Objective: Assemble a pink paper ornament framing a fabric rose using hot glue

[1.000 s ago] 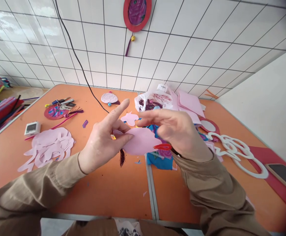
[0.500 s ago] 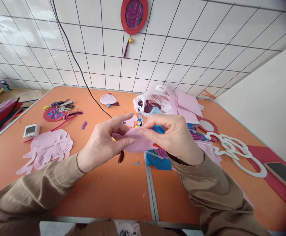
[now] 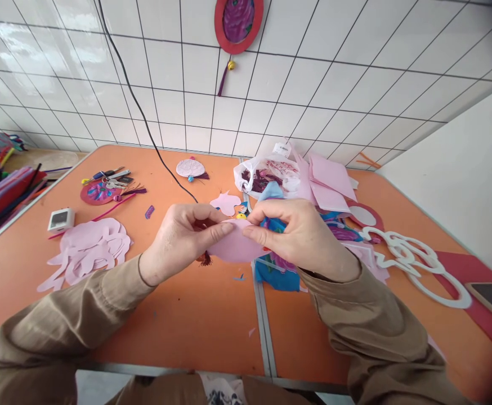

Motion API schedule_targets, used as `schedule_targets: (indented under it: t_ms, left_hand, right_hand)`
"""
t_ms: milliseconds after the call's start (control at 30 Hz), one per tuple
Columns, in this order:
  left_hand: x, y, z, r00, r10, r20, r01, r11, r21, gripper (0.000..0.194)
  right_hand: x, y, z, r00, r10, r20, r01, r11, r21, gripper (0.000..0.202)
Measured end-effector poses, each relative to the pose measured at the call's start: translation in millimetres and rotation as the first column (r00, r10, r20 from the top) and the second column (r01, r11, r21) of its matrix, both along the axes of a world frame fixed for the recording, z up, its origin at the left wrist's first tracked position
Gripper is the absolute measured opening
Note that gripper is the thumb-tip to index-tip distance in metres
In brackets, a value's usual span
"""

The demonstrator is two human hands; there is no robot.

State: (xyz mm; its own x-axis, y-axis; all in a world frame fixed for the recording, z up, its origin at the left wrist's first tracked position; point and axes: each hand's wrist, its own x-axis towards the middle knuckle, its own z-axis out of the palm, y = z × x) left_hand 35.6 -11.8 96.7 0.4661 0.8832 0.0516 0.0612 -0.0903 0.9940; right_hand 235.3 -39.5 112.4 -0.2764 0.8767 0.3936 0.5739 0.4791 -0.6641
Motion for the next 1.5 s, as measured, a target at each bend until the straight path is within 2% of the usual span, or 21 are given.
schedule_targets:
  t_ms: [133,333,567,700,867,967,1100,1200,1233,1333,1367,1433,1500]
  left_hand:
    - [-0.8,2.6,-2.3,0.999,-0.037,0.006,0.037,0.998,-0.047,0.026]
    - [-1.2,7.7,-7.5,0.999,0.052,-0.012,-0.051,0.994,0.092,0.022]
    - [-3.2,5.5,-5.6,0.999,0.007,-0.038,-0.005,0.999,0.053,0.028]
    - [-3.5,9.4,-9.6,0.999,0.013,-0.04,-0.009,0.995,0.104,0.024]
    - [-5.2,14.9,-12.8,0.999,-0.037,-0.013,0.037,0.999,0.014,0.027]
    - [-6.1,15.6,-12.3,1.0,0.006,-0.007,-0.006,0.999,0.033,0.028]
    - [-6.2,16.0,-13.5,1.0,0.014,-0.018,-0.013,0.999,0.033,0.031]
    - [-7.4,18.5,-15.9,0.999,0.004,0.036,-0.004,1.0,0.017,0.03]
    - [-8.0,20.0,-16.6,0.998,0.001,0.068,-0.002,1.0,0.01,0.034]
    - [-9.5,25.8,-18.6,0.992,-0.028,0.122,0.033,0.999,-0.04,0.068]
    - [-9.4,27.9,-19.2,0.992,-0.033,0.119,0.04,0.997,-0.064,0.075]
    - [-8.0,31.5,-20.7,0.994,-0.035,0.101,0.045,0.994,-0.099,0.064]
    - [-6.0,34.3,-22.1,0.995,-0.028,0.1,0.039,0.994,-0.106,0.037]
  right_hand:
    - [-1.1,0.8,-0.4,1.0,-0.006,-0.014,0.006,1.0,0.0,0.023]
    - [-2.1,1.6,1.1,0.999,-0.026,-0.045,0.027,0.999,0.017,0.019]
    - [0.9,2.6,-0.3,0.999,-0.034,-0.029,0.035,0.999,0.009,0.02]
    - [0.9,3.2,0.6,0.997,-0.052,-0.056,0.053,0.999,0.003,0.024]
    - [6.4,6.4,0.6,0.995,-0.024,-0.092,0.022,0.999,-0.024,0.03]
    - [11.0,9.1,-0.4,0.988,-0.006,-0.156,-0.006,0.997,-0.077,0.036]
    - [9.6,12.7,-3.9,0.981,-0.011,-0.193,-0.006,0.996,-0.087,0.025]
    - [7.5,15.7,-6.8,0.981,-0.028,-0.19,0.018,0.998,-0.052,0.024]
    - [7.6,16.7,-7.4,0.98,-0.04,-0.195,0.033,0.999,-0.04,0.023]
    - [9.7,20.0,-8.4,0.973,-0.082,-0.214,0.078,0.997,-0.023,0.02]
    - [10.4,21.2,-8.8,0.97,-0.087,-0.228,0.083,0.996,-0.029,0.019]
    - [11.4,24.0,-10.3,0.962,-0.087,-0.26,0.076,0.996,-0.055,0.019]
    - [11.6,26.7,-12.6,0.955,-0.081,-0.284,0.06,0.995,-0.082,0.019]
